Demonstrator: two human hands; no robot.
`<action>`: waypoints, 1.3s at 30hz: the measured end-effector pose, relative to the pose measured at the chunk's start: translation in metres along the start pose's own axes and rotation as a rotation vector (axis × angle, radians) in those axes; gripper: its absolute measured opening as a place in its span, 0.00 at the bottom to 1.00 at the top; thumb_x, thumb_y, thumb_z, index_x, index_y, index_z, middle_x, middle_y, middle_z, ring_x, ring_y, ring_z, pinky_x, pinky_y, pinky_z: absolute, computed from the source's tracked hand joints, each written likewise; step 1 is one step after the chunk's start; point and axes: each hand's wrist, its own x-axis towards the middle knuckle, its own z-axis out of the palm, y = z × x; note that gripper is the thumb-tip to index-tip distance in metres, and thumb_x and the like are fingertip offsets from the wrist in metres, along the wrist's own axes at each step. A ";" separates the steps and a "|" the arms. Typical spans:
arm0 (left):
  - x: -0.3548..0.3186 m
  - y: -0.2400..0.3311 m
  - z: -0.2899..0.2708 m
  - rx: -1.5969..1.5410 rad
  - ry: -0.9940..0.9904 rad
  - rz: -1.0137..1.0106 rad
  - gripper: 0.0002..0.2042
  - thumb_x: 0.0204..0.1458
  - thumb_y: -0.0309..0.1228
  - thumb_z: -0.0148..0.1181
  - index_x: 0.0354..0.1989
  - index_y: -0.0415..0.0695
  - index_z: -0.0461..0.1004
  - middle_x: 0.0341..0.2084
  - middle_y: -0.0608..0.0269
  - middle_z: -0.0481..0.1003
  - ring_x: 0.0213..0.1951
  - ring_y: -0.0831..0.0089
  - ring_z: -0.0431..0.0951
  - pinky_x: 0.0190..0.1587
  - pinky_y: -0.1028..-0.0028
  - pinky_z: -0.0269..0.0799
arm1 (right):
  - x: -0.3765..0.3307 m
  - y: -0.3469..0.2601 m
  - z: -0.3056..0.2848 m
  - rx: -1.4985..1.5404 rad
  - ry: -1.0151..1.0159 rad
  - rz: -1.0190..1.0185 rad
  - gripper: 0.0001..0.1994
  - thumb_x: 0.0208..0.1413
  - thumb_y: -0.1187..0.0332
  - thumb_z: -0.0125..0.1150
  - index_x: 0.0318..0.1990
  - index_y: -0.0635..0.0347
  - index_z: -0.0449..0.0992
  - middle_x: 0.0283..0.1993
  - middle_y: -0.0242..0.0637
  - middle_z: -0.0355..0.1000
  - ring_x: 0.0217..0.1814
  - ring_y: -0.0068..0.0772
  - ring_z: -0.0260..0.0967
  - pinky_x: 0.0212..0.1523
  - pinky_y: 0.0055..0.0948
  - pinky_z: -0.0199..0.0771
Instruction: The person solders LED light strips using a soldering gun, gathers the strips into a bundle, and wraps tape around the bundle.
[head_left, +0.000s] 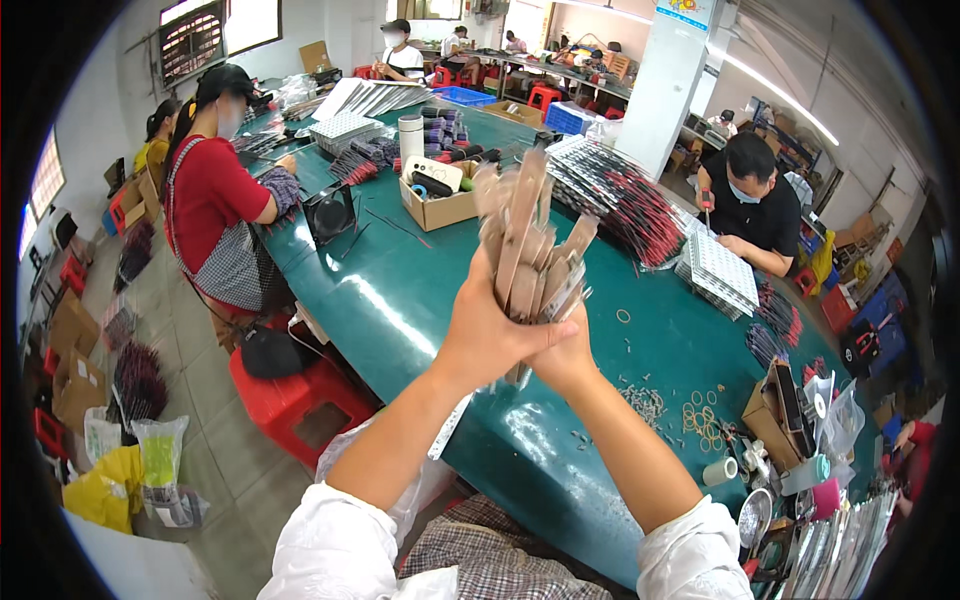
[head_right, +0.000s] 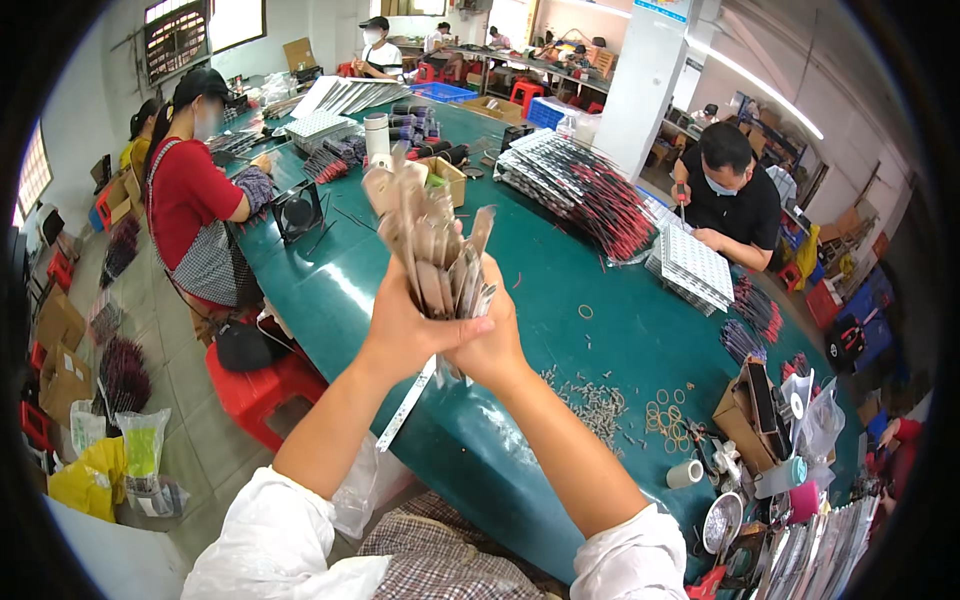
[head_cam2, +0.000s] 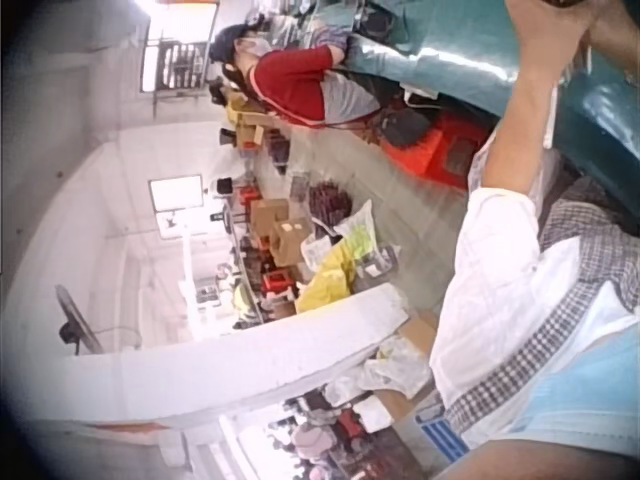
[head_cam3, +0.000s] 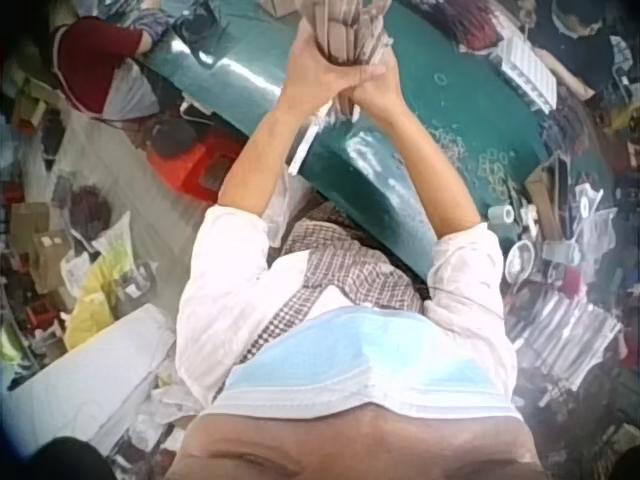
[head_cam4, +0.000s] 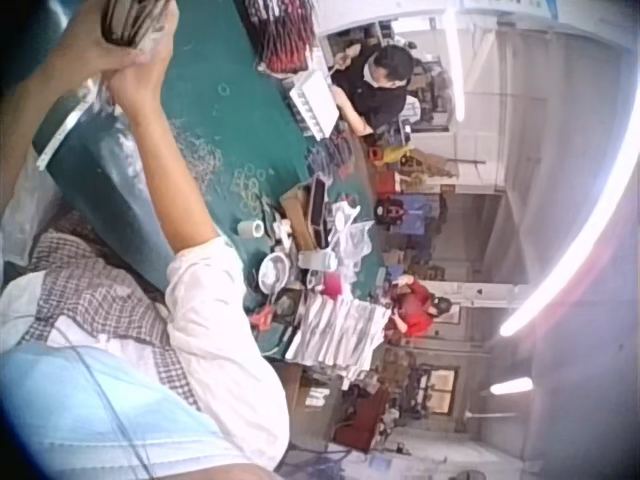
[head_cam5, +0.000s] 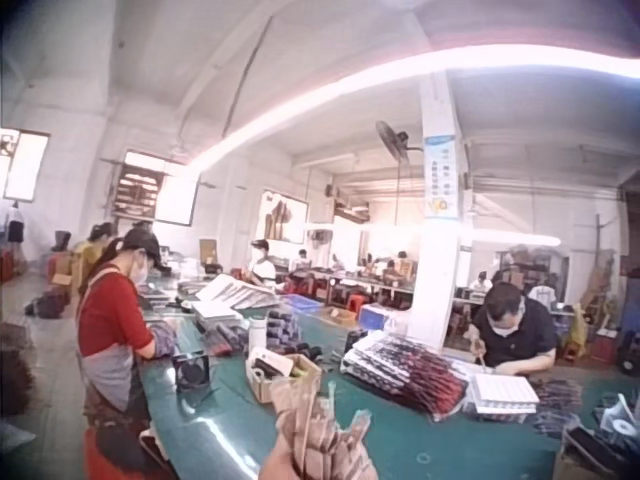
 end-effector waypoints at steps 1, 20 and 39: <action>0.006 0.000 0.001 0.007 -0.042 -0.052 0.51 0.35 0.28 0.81 0.68 0.37 0.53 0.59 0.55 0.67 0.60 0.68 0.68 0.62 0.66 0.66 | -0.001 0.002 -0.002 -0.043 0.023 -0.058 0.38 0.43 0.70 0.74 0.63 0.62 0.61 0.57 0.41 0.70 0.55 0.33 0.71 0.56 0.34 0.72; -0.031 -0.056 0.016 -0.101 0.022 -0.219 0.53 0.32 0.27 0.82 0.68 0.36 0.51 0.60 0.52 0.66 0.61 0.65 0.68 0.63 0.67 0.66 | -0.050 0.044 0.016 0.041 -0.059 0.244 0.44 0.42 0.72 0.75 0.67 0.60 0.54 0.61 0.42 0.67 0.60 0.36 0.68 0.60 0.34 0.69; -0.088 -0.039 -0.035 0.376 -0.105 -0.286 0.46 0.44 0.32 0.72 0.71 0.39 0.50 0.69 0.44 0.48 0.72 0.55 0.50 0.70 0.60 0.49 | -0.089 0.026 -0.010 -0.070 0.398 0.190 0.34 0.38 0.75 0.67 0.58 0.54 0.65 0.42 0.47 0.76 0.44 0.56 0.75 0.42 0.43 0.75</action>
